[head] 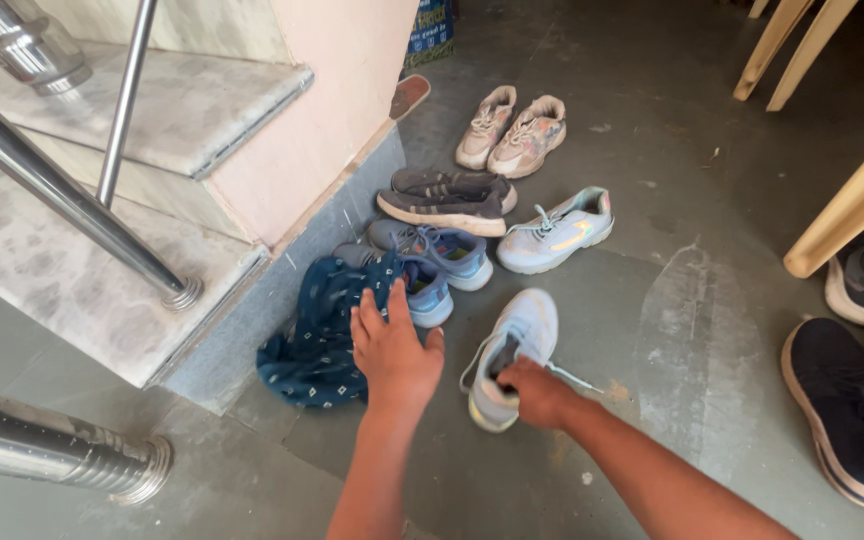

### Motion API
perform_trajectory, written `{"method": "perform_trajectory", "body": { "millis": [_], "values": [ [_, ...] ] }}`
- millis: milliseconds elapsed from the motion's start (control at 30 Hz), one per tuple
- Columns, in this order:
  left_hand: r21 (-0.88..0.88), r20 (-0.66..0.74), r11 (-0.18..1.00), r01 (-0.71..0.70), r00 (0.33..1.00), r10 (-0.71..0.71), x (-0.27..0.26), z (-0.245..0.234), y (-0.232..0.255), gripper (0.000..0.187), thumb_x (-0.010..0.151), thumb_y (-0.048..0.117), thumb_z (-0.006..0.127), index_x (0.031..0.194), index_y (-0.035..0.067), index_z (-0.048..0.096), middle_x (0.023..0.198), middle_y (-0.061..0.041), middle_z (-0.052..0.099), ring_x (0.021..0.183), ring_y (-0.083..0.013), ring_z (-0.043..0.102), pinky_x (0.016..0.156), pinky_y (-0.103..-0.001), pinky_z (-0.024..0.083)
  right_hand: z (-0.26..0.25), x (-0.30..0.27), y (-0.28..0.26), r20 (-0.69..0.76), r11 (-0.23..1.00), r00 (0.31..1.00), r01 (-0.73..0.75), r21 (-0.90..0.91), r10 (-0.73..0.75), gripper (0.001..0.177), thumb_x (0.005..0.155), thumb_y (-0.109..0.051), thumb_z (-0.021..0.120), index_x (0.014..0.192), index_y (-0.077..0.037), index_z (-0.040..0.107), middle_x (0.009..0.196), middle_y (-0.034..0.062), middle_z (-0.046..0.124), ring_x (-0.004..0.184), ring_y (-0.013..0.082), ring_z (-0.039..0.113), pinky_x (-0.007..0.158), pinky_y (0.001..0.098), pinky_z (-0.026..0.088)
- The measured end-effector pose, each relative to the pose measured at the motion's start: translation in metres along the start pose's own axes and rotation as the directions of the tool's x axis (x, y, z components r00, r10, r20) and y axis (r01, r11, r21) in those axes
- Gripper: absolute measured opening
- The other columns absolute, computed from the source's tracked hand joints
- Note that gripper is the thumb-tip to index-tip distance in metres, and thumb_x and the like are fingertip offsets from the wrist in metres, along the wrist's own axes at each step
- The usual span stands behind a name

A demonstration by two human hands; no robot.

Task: The person picks up a light-colored sneaker, wipes it with a dark blue patterned cloth, and then ties the laces. The person repeats this process for a second sneaker, wiping and tying the laces before placing it with other shoes.

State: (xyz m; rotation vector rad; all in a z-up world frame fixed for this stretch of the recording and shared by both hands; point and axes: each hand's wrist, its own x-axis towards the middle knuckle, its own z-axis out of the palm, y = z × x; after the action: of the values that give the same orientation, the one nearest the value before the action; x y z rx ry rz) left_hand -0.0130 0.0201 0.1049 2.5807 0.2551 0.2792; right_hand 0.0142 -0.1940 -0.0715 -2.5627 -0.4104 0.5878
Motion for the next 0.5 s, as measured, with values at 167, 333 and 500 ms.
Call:
{"method": "perform_trajectory", "body": {
  "millis": [167,333,500],
  "values": [
    [0.029,0.020,0.997,-0.074,0.997,0.074,-0.014,0.028,-0.008,0.086,0.080,0.033,0.080,0.152,0.021,0.036,0.160,-0.022,0.025,0.149,-0.0466,0.019,0.117,-0.058,0.025,0.006,-0.022,-0.003,-0.005,0.999,0.999,0.039,0.031,-0.038,0.031,0.080,0.002,0.061,0.105,-0.012,0.074,0.149,0.0159,0.049,0.147,0.0299,0.039,0.111,0.0384,0.040],
    [0.029,0.238,1.000,0.009,0.971,-0.015,-0.052,0.062,-0.017,0.088,0.080,0.039,0.081,0.152,0.024,0.033,0.160,-0.018,0.024,0.151,-0.0434,0.015,0.119,-0.058,0.022,0.000,-0.053,-0.022,0.135,0.992,0.990,-0.013,-0.126,0.030,0.015,0.086,-0.009,0.064,0.097,-0.013,0.074,0.138,0.0103,0.063,0.126,0.0301,0.060,0.102,0.0400,0.049],
    [0.109,0.518,0.973,0.201,0.825,-0.228,-0.083,0.087,-0.026,0.086,0.083,0.042,0.080,0.152,0.019,0.034,0.156,-0.016,0.035,0.146,-0.0385,0.033,0.115,-0.051,0.037,-0.007,-0.081,-0.038,0.014,0.987,0.997,0.074,-0.140,-0.073,0.017,0.080,-0.002,0.066,0.089,-0.011,0.077,0.121,0.0090,0.070,0.136,0.0286,0.049,0.098,0.0413,0.049]
  ]
}}
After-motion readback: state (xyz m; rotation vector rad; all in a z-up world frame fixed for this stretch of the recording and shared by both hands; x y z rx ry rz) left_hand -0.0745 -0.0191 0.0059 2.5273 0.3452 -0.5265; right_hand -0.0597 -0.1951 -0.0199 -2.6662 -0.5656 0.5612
